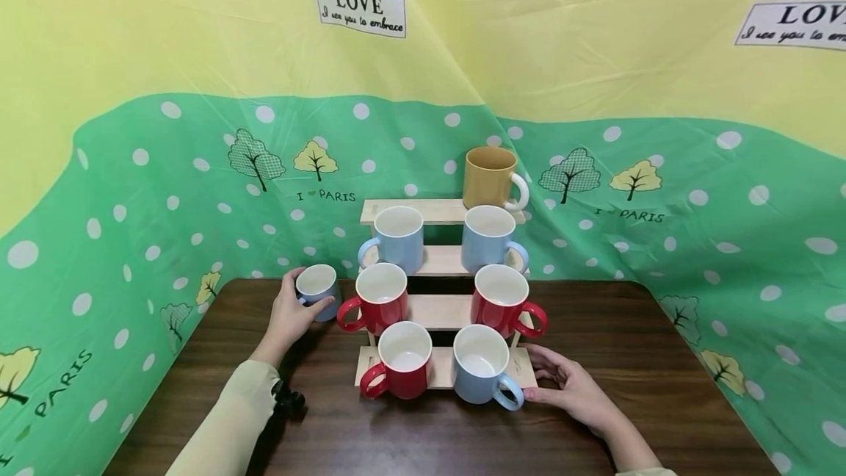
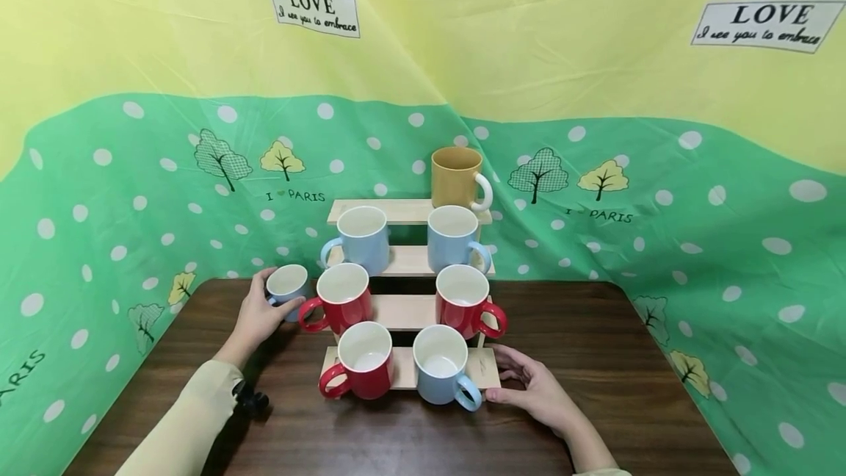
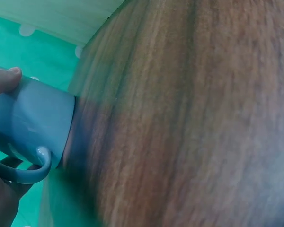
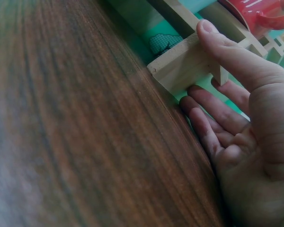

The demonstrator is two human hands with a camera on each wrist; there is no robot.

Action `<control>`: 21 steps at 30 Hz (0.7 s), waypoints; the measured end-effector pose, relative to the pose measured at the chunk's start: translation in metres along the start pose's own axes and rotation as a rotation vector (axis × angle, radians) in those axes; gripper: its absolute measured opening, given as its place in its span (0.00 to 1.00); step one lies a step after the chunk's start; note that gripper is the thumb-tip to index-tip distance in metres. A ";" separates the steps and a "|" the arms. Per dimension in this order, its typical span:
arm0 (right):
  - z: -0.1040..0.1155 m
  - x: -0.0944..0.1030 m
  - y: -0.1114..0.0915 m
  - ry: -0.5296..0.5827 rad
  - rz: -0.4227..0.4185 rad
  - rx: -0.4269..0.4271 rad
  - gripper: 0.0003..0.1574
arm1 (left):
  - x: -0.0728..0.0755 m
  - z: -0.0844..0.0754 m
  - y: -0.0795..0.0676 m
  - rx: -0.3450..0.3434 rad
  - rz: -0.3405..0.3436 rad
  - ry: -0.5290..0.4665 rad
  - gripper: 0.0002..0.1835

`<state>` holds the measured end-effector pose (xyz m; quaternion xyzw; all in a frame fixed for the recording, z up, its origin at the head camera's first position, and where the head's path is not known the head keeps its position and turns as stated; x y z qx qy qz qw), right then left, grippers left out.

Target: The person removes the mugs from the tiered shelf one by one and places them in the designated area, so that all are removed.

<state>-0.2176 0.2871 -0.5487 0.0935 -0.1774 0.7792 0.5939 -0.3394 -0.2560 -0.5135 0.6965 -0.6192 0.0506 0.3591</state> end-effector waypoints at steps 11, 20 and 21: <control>-0.002 0.001 0.002 0.009 0.006 0.056 0.44 | -0.001 0.006 0.000 0.010 0.014 -0.021 0.52; -0.002 0.000 0.001 0.007 0.001 0.040 0.45 | -0.002 0.010 -0.002 0.013 0.013 -0.041 0.53; -0.002 0.000 0.001 0.005 0.002 0.040 0.45 | -0.002 0.010 -0.003 0.013 0.013 -0.042 0.53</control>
Point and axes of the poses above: each hand's wrist, its own y-axis towards the middle knuckle, its own x-axis out of the back of the hand, z = x × y, the point moved 4 cm from there along y, towards the middle knuckle, and after that the axes turned 14 degrees about -x, right-handed, at the moved point
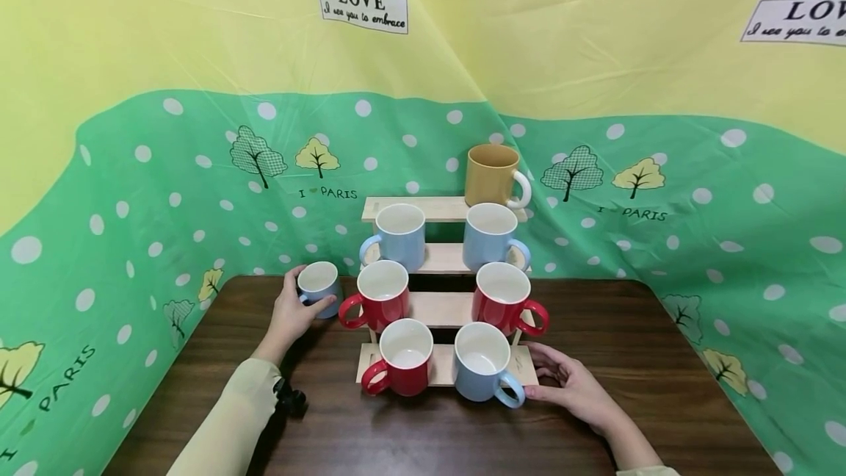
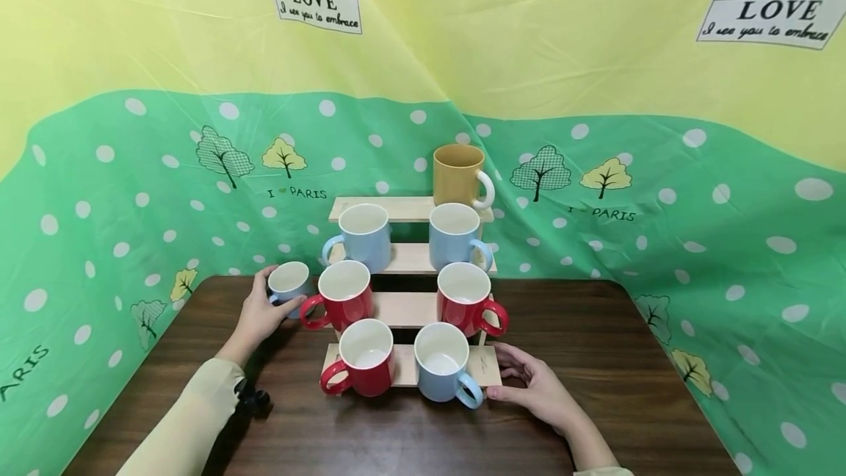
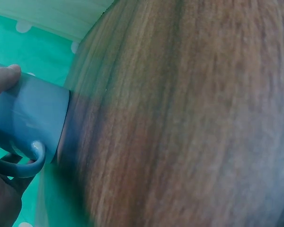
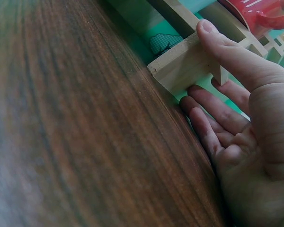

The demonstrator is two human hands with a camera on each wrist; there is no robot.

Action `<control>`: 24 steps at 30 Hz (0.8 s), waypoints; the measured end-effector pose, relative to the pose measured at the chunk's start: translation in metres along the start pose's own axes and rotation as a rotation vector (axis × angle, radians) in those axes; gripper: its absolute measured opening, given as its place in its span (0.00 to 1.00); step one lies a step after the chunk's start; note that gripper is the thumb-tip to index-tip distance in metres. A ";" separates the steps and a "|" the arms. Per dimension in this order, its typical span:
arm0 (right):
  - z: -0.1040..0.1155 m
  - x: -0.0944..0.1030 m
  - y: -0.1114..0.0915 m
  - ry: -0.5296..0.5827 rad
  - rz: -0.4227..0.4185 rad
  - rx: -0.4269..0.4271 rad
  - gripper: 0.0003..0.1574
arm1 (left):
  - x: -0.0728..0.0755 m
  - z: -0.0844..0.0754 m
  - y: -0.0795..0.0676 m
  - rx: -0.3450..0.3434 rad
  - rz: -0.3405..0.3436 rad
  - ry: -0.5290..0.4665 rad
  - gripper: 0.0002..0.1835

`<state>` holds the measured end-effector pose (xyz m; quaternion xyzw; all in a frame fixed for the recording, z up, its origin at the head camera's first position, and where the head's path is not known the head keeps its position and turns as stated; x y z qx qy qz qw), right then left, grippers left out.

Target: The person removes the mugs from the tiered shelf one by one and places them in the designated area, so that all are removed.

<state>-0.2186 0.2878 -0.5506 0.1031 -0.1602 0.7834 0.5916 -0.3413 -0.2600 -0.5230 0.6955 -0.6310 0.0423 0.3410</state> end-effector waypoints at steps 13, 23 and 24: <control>0.000 -0.003 -0.001 0.019 0.007 -0.023 0.45 | 0.012 -0.016 -0.010 -0.058 -0.069 0.120 0.65; 0.000 -0.002 0.000 0.006 0.009 -0.028 0.46 | 0.031 -0.051 -0.032 -0.261 -0.324 0.207 0.47; 0.001 -0.001 0.000 0.007 0.009 -0.024 0.46 | 0.032 -0.054 -0.035 -0.288 -0.350 0.207 0.45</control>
Point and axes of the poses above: each hand's wrist, its own y-axis towards the middle knuckle, its own x-axis out of the back of the hand, z = x × y, the point moved 4 cm from there along y, towards the middle knuckle, and after that the axes turned 14 degrees about -x, right-handed, at the moved point
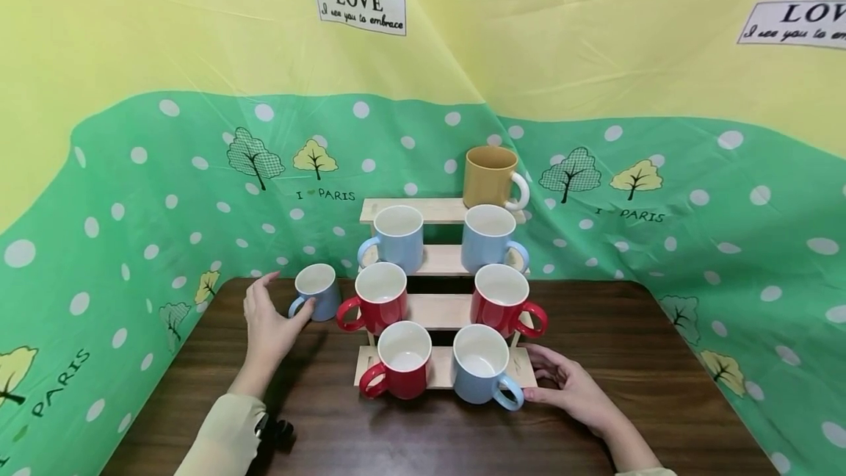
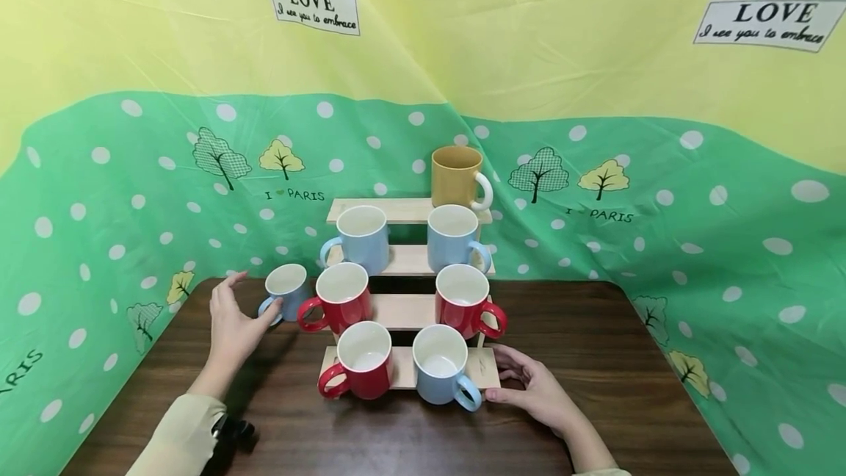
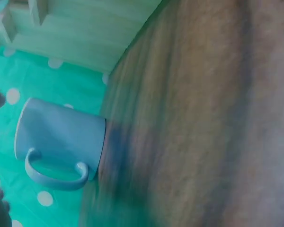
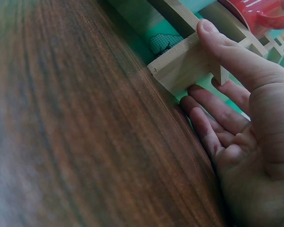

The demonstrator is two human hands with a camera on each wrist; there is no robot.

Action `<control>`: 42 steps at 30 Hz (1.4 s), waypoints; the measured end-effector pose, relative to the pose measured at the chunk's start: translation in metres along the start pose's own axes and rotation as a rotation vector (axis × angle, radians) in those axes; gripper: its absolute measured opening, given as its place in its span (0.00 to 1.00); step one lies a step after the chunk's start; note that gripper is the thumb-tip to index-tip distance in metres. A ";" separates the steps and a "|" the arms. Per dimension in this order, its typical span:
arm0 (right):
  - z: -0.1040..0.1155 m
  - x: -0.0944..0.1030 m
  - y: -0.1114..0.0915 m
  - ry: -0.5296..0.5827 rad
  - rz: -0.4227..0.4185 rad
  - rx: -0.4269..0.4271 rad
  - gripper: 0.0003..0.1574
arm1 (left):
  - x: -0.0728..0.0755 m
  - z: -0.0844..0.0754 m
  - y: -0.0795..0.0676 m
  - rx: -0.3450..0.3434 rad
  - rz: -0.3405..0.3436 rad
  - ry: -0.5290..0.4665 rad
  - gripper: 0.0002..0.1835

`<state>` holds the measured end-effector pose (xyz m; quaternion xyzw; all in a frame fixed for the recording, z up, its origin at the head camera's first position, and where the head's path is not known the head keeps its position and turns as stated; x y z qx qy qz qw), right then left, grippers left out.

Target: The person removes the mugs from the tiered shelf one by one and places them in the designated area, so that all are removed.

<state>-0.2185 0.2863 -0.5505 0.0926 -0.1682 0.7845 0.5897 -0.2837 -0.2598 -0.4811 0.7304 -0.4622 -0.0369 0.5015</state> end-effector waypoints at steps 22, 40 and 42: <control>0.002 0.000 -0.001 -0.002 -0.006 -0.031 0.46 | -0.016 -0.044 -0.048 0.111 0.055 -0.203 0.31; 0.002 0.000 -0.002 0.005 -0.033 -0.027 0.46 | -0.050 -0.057 -0.078 0.202 0.297 -0.686 0.22; 0.002 0.000 -0.002 -0.007 -0.030 -0.008 0.46 | -0.052 -0.054 -0.081 0.173 0.345 -0.741 0.22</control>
Point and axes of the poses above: each hand's wrist, its own y-axis towards the middle knuckle, its own x-axis out of the back of the hand, z = x × y, the point moved 4 cm from there along y, towards the middle knuckle, and after that the axes turned 14 degrees about -x, right-handed, at the moved point
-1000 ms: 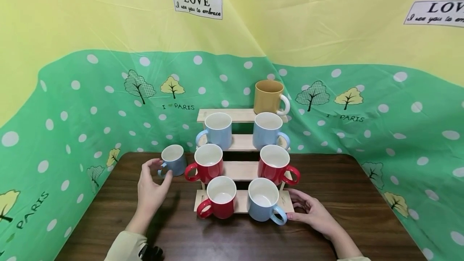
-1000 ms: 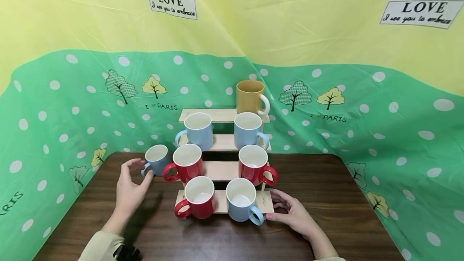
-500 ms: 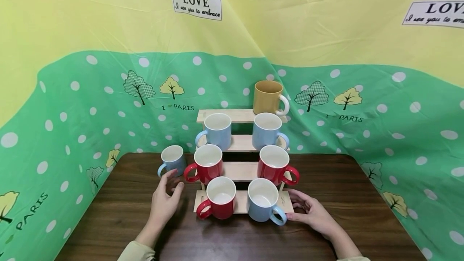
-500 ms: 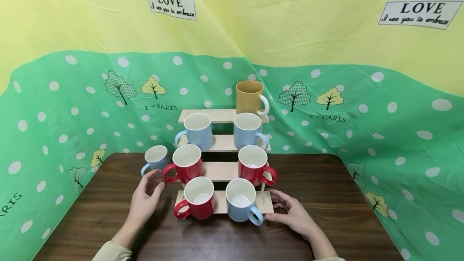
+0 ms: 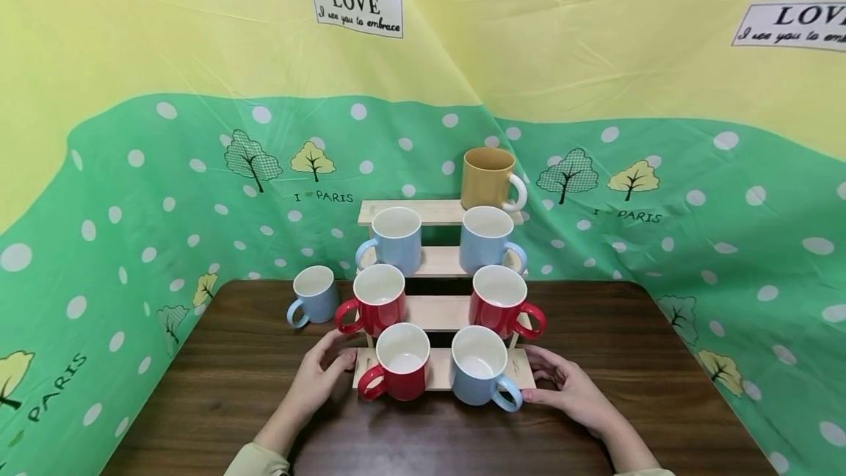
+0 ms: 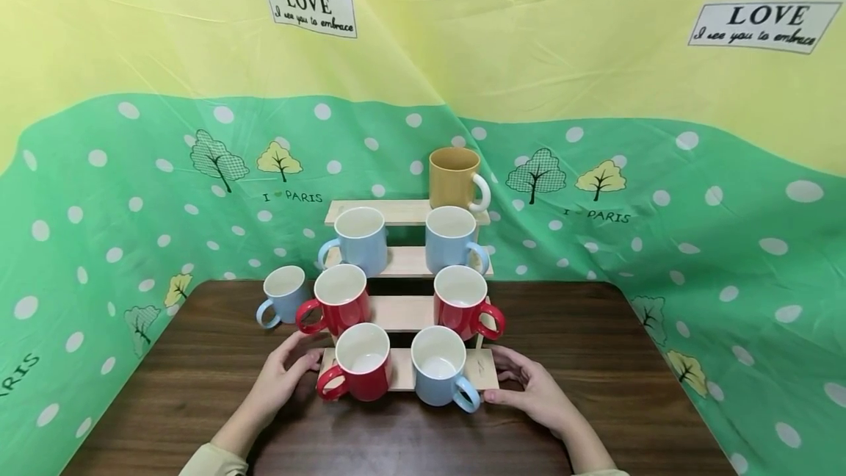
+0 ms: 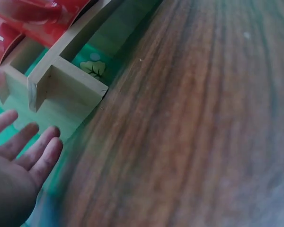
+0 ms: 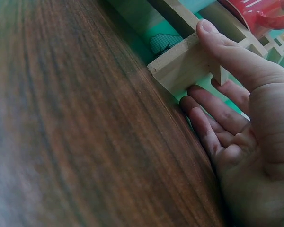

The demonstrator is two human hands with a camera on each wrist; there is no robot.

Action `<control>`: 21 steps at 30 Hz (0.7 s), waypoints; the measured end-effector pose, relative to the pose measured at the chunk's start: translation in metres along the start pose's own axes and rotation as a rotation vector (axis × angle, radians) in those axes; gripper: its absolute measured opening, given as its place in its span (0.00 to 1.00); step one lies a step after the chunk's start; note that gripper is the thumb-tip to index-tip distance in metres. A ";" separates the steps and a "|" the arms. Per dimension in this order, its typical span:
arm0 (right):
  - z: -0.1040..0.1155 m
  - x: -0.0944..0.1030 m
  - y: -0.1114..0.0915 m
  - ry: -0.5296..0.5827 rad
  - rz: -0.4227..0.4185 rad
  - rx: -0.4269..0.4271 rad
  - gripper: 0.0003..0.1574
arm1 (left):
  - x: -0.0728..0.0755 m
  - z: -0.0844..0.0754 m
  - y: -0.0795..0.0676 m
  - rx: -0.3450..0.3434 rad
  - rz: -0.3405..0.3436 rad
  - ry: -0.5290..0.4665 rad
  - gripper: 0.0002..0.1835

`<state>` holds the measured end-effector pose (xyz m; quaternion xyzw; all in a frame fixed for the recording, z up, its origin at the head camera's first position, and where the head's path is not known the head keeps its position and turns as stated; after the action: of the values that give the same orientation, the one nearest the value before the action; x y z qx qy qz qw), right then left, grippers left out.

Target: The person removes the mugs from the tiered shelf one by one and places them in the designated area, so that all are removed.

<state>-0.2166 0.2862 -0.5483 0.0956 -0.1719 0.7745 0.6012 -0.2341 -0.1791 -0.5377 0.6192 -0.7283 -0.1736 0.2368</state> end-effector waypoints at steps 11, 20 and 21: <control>0.001 0.000 -0.001 0.016 0.011 -0.010 0.47 | 0.001 0.009 -0.005 0.034 0.133 -0.141 0.32; -0.001 0.001 0.000 -0.003 0.001 -0.039 0.46 | -0.001 0.011 -0.005 0.064 0.222 -0.127 0.40; -0.002 0.001 0.000 0.000 -0.003 -0.043 0.46 | -0.001 0.011 -0.006 0.070 0.227 -0.124 0.40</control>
<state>-0.2172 0.2878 -0.5495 0.0827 -0.1884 0.7696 0.6044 -0.2358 -0.1796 -0.5502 0.5288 -0.8126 -0.1579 0.1876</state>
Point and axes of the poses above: each hand's wrist, its own y-axis towards the middle knuckle, its own x-axis out of the back of the hand, z = x × y, the point moved 4 cm from there along y, towards the middle knuckle, and after that the axes turned 14 degrees about -x, right-handed, at the moved point
